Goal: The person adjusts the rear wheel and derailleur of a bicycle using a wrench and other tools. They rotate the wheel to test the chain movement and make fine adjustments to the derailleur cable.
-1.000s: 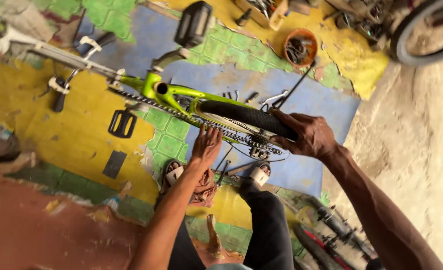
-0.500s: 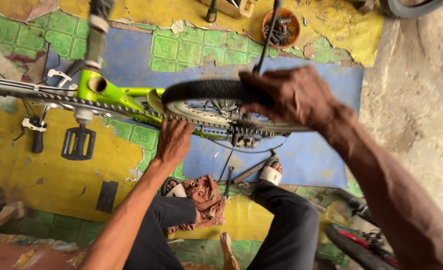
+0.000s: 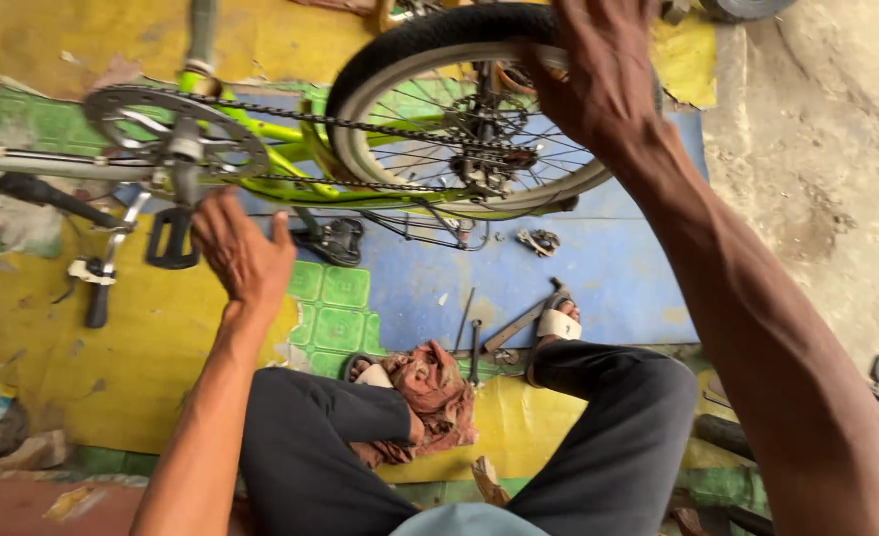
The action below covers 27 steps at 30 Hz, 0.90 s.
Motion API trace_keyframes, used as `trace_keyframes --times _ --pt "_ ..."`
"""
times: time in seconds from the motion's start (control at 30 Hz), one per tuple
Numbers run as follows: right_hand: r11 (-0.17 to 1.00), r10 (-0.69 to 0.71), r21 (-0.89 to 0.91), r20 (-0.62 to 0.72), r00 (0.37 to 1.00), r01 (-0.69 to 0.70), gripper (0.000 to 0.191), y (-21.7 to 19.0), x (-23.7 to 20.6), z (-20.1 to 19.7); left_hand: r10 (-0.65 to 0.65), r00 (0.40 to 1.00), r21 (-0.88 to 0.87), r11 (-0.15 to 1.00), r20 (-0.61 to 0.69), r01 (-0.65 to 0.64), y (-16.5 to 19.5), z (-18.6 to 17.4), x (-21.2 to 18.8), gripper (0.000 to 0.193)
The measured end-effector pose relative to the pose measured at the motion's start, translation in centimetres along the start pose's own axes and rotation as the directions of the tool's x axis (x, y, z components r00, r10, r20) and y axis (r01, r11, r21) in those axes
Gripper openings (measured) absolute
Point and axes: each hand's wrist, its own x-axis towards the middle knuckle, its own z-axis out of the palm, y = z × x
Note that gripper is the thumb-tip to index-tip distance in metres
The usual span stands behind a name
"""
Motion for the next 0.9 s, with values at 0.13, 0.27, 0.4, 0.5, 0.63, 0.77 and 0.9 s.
trace_keyframes --times 0.13,0.27,0.4,0.5,0.63,0.77,0.9 --pt "0.815 0.318 0.520 -0.036 0.947 -0.254 0.010 -5.5 -8.1 1.9 -0.053 0.995 0.181 0.981 -0.084 0.068 -4.8 -0.6 0.7 0.097" --pt "0.648 0.400 0.387 0.559 0.726 -0.655 0.024 -15.8 -15.0 5.6 -0.306 0.921 0.176 0.947 0.241 0.268 -6.5 0.9 1.3 0.112" --pt "0.090 0.571 0.362 0.744 0.346 -0.928 0.050 -20.8 -13.6 11.4 -0.233 0.946 0.292 0.942 0.226 0.163 -7.3 2.1 1.8 0.109" --pt "-0.196 0.641 0.325 0.756 0.130 -0.925 0.064 -22.4 -12.5 14.4 -0.196 0.965 0.406 0.907 0.172 0.112 -8.6 2.2 2.1 0.108" --pt "0.373 0.764 0.364 0.401 0.505 -0.853 0.064 -22.6 -12.4 16.6 -0.263 0.951 0.360 0.913 0.162 0.191 -10.5 2.2 3.4 0.120" --pt "0.073 0.822 0.341 0.512 0.250 -0.937 0.065 -23.3 -12.6 17.6 -0.331 0.897 0.312 0.920 0.293 0.237 -12.0 2.6 3.5 0.109" --pt "-0.282 0.668 0.382 0.737 0.106 -0.880 0.062 -25.2 -11.4 18.1 -0.357 0.890 0.240 0.925 0.282 0.295 -12.6 3.9 3.1 0.077"
